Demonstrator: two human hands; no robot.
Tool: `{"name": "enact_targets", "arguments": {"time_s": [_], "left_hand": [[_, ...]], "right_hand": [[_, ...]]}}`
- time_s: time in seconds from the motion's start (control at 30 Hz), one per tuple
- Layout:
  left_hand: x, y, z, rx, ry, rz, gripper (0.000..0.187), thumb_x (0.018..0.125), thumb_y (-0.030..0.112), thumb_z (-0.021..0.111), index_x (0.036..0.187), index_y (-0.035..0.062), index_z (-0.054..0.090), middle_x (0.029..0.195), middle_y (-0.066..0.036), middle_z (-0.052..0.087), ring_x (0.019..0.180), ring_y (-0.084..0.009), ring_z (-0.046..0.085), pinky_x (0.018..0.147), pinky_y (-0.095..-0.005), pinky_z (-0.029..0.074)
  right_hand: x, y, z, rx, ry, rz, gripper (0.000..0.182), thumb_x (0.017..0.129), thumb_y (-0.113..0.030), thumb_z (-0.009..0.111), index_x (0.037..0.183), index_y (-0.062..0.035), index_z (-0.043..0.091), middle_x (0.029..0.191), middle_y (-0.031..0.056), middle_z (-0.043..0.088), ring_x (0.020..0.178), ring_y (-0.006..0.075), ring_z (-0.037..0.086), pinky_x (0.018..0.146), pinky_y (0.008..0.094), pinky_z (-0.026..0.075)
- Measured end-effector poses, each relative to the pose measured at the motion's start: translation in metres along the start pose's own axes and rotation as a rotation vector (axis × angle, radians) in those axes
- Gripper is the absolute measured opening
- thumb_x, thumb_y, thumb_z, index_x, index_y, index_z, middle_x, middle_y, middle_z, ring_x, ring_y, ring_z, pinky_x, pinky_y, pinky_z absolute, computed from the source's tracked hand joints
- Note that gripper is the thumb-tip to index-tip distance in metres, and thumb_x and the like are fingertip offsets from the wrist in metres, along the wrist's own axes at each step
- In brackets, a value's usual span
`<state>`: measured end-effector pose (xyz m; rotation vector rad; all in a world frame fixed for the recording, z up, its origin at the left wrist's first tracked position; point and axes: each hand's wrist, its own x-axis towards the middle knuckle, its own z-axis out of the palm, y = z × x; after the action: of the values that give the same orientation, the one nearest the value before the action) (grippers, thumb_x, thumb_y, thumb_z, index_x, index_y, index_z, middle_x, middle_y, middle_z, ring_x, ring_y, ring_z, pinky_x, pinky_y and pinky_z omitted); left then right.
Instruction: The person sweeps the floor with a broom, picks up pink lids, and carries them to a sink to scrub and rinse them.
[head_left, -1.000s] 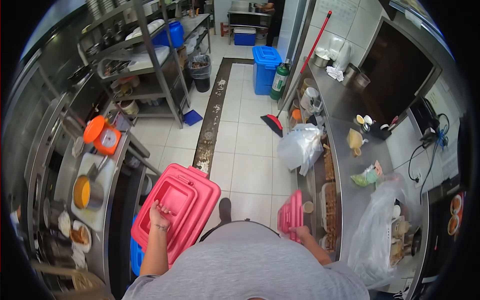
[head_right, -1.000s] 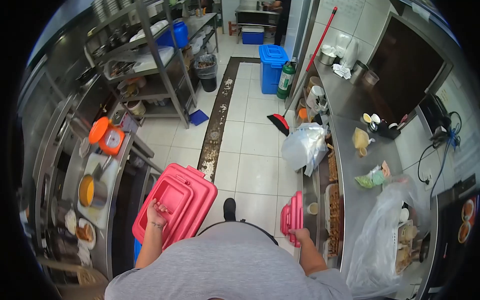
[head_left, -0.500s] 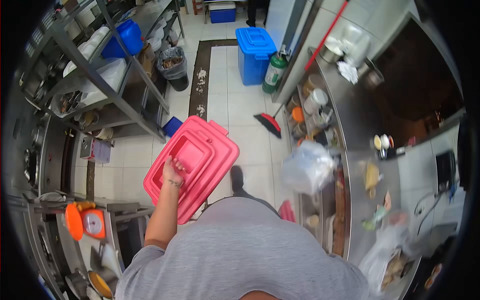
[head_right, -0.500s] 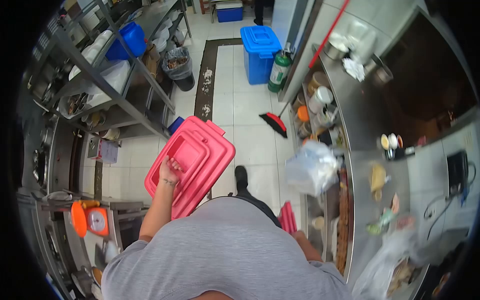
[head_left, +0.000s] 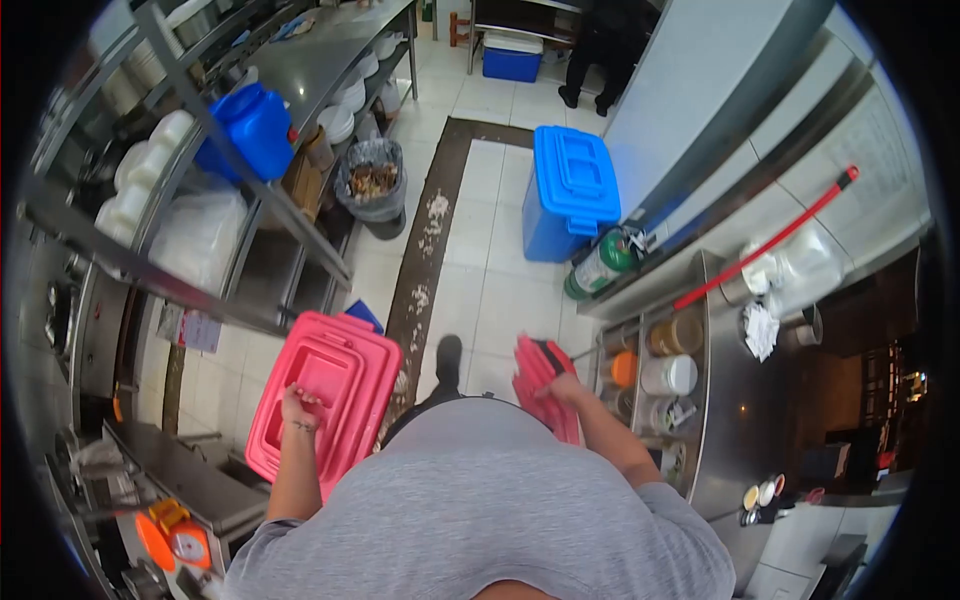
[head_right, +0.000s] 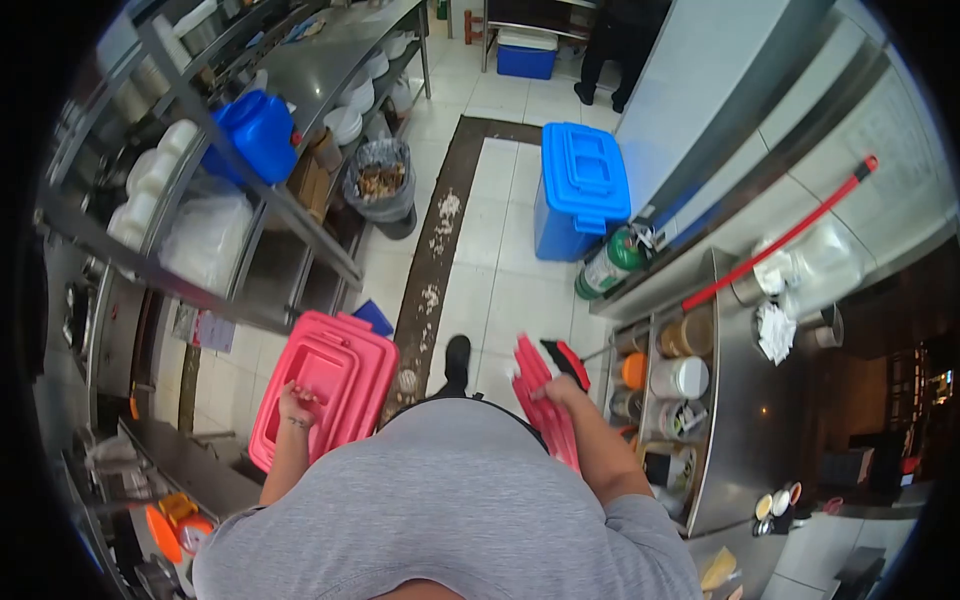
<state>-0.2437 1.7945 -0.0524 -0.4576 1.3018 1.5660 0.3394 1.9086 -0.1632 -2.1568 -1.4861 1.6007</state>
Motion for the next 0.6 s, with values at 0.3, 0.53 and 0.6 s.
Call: {"name": "enact_targets", "arguments": {"time_s": [0.3, 0.53, 0.6], "left_hand": [[0.039, 0.008, 0.445, 0.178, -0.555, 0.121, 0.042, 0.092, 0.049, 0.048, 0.067, 0.0167, 0.040, 0.053, 0.003, 0.028, 0.049, -0.0118, 0.030, 0.048, -0.0281, 0.028], [-0.034, 0.112, 0.759, -0.064, -1.023, 0.943, 0.042, 0.096, 0.045, 0.042, 0.074, 0.0089, 0.041, 0.056, 0.000, 0.033, 0.047, -0.0123, 0.032, 0.048, -0.0288, 0.034], [-0.053, 0.135, 0.821, -0.139, -1.124, 1.129, 0.042, 0.096, 0.044, 0.041, 0.074, 0.0093, 0.043, 0.061, 0.001, 0.036, 0.052, -0.0114, 0.031, 0.052, -0.0281, 0.033]], "right_hand": [[-0.010, -0.402, -0.250, 0.818, 0.464, -0.599, 0.073, 0.065, -0.003, 0.078, 0.130, -0.0022, 0.044, 0.114, 0.0111, 0.059, 0.100, 0.0228, 0.058, 0.088, 0.0365, 0.048], [0.040, -0.552, -0.419, 0.838, 0.905, -1.425, 0.065, 0.076, -0.001, 0.066, 0.132, 0.0088, 0.035, 0.130, 0.0162, 0.046, 0.116, 0.0279, 0.048, 0.102, 0.0417, 0.036], [0.078, -0.599, -0.464, 0.797, 0.865, -1.595, 0.059, 0.080, -0.004, 0.064, 0.131, 0.0087, 0.037, 0.130, 0.0170, 0.046, 0.117, 0.0282, 0.047, 0.103, 0.0420, 0.035]]}}
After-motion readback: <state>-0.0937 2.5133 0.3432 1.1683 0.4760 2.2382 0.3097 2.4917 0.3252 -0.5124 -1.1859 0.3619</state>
